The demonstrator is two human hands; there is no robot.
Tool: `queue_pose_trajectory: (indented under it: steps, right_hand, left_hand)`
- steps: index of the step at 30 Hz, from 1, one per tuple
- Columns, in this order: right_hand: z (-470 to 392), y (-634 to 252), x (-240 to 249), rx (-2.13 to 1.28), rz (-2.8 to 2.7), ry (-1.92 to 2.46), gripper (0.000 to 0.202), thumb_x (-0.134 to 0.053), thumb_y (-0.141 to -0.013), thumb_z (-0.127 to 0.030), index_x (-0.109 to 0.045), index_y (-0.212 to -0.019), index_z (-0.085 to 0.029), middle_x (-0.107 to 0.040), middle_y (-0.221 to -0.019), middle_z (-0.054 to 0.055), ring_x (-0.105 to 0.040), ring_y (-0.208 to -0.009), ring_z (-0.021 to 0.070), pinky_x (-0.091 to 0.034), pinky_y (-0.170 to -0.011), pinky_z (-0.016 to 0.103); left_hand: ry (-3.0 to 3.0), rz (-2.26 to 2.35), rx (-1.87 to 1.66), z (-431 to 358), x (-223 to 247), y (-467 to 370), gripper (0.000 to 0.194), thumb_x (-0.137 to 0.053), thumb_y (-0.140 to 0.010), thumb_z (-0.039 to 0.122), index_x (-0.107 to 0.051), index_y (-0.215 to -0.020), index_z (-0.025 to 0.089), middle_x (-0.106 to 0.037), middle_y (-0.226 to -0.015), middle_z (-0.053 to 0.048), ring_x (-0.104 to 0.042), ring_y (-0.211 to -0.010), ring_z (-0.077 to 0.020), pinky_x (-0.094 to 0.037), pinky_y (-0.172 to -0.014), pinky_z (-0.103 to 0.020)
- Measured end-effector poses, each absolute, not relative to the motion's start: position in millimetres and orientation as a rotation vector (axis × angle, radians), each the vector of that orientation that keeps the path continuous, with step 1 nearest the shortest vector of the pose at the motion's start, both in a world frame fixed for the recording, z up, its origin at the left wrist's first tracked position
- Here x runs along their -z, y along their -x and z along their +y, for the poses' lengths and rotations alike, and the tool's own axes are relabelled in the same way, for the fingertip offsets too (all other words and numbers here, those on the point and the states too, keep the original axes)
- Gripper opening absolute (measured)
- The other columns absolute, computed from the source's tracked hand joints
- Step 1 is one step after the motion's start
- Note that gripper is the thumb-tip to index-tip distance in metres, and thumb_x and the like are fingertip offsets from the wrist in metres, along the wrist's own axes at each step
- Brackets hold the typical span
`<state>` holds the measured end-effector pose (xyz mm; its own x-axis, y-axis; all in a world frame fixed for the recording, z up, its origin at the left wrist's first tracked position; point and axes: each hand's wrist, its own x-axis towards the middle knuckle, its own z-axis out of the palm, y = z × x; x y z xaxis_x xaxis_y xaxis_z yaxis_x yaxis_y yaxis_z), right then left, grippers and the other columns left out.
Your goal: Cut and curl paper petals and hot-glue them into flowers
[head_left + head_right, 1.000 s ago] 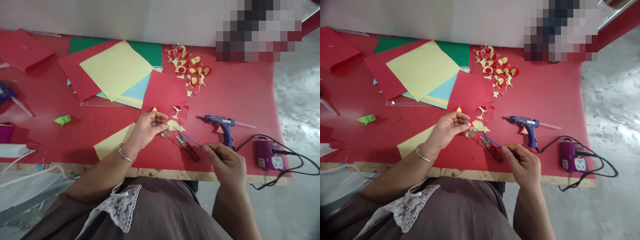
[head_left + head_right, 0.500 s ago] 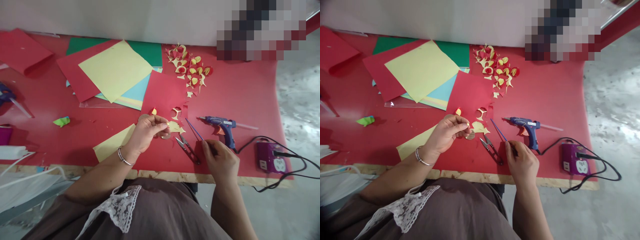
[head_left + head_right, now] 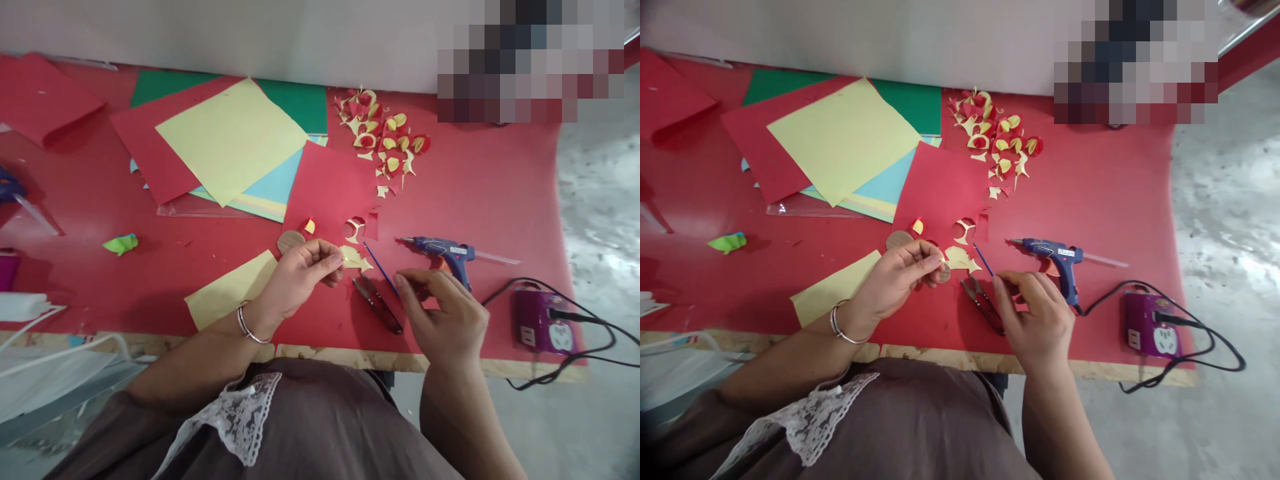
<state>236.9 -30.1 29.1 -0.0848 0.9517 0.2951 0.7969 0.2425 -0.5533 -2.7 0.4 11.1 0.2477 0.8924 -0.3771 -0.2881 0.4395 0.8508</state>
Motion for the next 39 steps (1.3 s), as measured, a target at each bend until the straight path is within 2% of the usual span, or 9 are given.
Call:
queue_pose_trajectory:
  steps: [6,15,27,33,39]
  right_hand:
    - [-5.9,-199.0,-36.7,-0.522,-2.036,1.275,0.010,-0.068,-0.102,-0.027,-0.077,-0.101,-0.024,-0.079,-0.085,0.004,-0.074,-0.073,0.0188,-0.062,-0.069,0.033]
    - [3.5,-190.6,-23.7,-0.501,-2.061,1.149,0.011,-0.068,-0.101,-0.017,-0.075,-0.103,-0.024,-0.081,-0.090,0.004,-0.076,-0.077,0.0180,-0.062,-0.069,0.031]
    - [4.7,-190.5,-23.5,-0.544,-2.021,1.216,0.011,-0.065,-0.101,-0.021,-0.071,-0.093,-0.024,-0.075,-0.079,0.002,-0.069,-0.067,0.0157,-0.056,-0.063,0.030]
    - [4.2,-188.5,-23.1,-0.575,-1.997,1.229,0.013,-0.064,-0.100,-0.021,-0.068,-0.088,-0.024,-0.072,-0.076,0.000,-0.066,-0.064,0.0142,-0.053,-0.061,0.029]
    - [3.6,-187.0,-21.5,-0.616,-1.950,1.258,0.014,-0.065,-0.098,-0.020,-0.068,-0.086,-0.024,-0.071,-0.074,-0.001,-0.064,-0.063,0.0136,-0.051,-0.060,0.028]
  left_hand:
    - [-0.750,0.980,-0.908,0.1,-11.9,-0.5,0.030,-0.080,-0.092,0.044,-0.069,-0.089,0.016,-0.067,-0.079,-0.001,-0.062,-0.071,-0.0113,-0.052,-0.071,-0.025]
    - [-0.694,0.981,-0.896,0.3,-13.3,-0.8,0.031,-0.081,-0.092,0.045,-0.068,-0.091,0.016,-0.065,-0.077,0.001,-0.062,-0.071,-0.0112,-0.051,-0.069,-0.025]
    - [-0.784,0.990,-0.840,2.4,-14.9,-0.6,0.035,-0.089,-0.083,0.044,-0.067,-0.088,0.017,-0.065,-0.077,0.001,-0.063,-0.071,-0.0115,-0.052,-0.070,-0.025]
    - [-0.845,1.044,-0.855,1.8,-12.6,-0.9,0.021,-0.082,-0.087,0.031,-0.068,-0.088,0.016,-0.067,-0.082,0.000,-0.064,-0.076,-0.0109,-0.051,-0.074,-0.024]
    - [-0.746,0.989,-0.863,1.7,-15.4,-1.8,0.023,-0.081,-0.090,0.034,-0.065,-0.089,0.016,-0.065,-0.080,0.002,-0.065,-0.071,-0.0103,-0.056,-0.068,-0.023]
